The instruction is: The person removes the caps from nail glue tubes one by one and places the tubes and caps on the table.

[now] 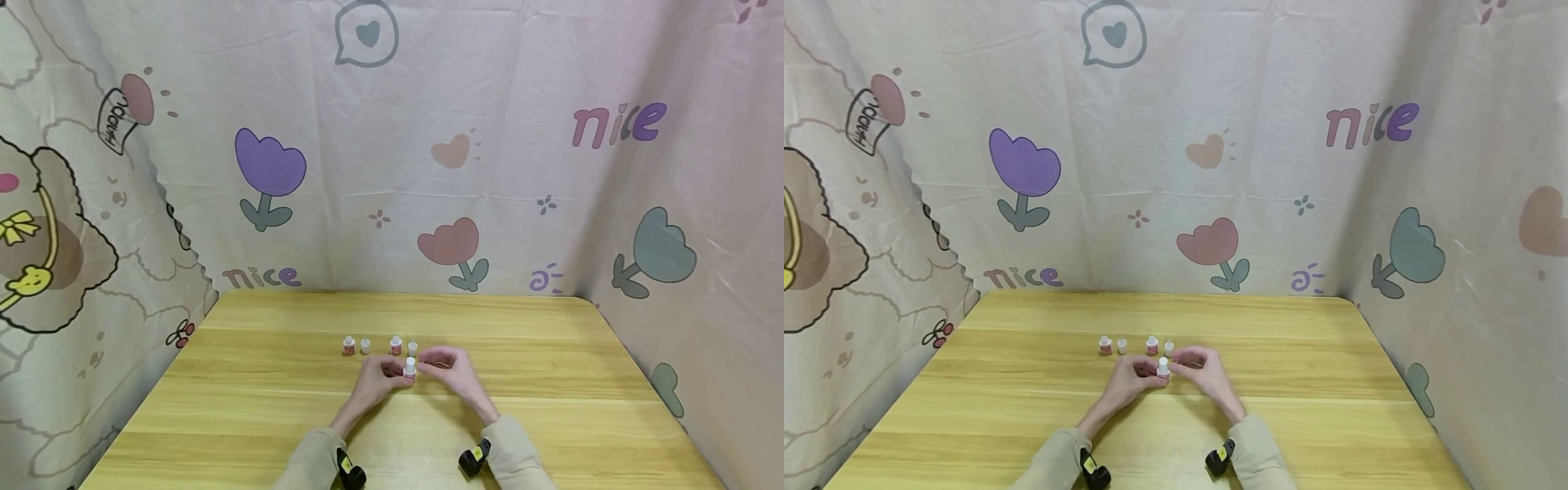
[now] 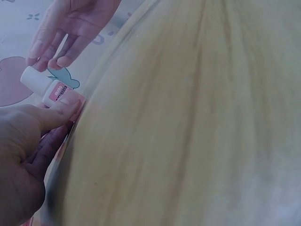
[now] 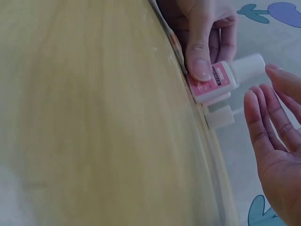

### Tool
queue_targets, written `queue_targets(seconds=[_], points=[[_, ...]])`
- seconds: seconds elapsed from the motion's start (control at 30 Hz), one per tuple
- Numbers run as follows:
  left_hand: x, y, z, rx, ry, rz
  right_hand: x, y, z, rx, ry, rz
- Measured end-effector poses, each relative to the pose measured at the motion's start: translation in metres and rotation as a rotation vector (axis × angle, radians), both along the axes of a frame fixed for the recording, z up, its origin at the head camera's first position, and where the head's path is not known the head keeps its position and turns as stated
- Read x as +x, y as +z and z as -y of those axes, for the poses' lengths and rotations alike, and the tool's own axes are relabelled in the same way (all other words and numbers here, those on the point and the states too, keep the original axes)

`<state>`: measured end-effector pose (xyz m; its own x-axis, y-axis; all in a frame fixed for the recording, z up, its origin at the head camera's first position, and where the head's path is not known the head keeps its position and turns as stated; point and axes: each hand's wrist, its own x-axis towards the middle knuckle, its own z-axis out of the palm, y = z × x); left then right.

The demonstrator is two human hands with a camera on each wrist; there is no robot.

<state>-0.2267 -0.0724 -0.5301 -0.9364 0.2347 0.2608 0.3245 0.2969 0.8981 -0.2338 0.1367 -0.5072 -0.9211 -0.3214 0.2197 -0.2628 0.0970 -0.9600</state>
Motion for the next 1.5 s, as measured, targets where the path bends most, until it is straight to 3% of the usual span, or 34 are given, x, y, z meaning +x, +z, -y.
queue_targets(seconds=[0.37, 0.6, 0.93, 1.2, 1.5], points=[[0.0, 0.001, -0.001, -0.021, 0.017, -0.022, -0.001, -0.001, 0.012, -0.011, 0.014, -0.044], [0.001, 0.001, 0.0, -0.03, 0.022, -0.051, 0.0, 0.004, 0.018, 0.034, -0.024, 0.001], [0.001, 0.0, 0.001, -0.033, 0.027, -0.051, 0.01, 0.03, 0.025, 0.139, -0.021, -0.018], [0.001, 0.0, 0.001, -0.041, 0.023, -0.044, -0.002, 0.009, 0.026, 0.186, -0.062, -0.071], [-0.001, -0.003, 0.001, -0.028, -0.005, -0.041, -0.004, 0.006, 0.024, 0.204, -0.043, -0.202]])
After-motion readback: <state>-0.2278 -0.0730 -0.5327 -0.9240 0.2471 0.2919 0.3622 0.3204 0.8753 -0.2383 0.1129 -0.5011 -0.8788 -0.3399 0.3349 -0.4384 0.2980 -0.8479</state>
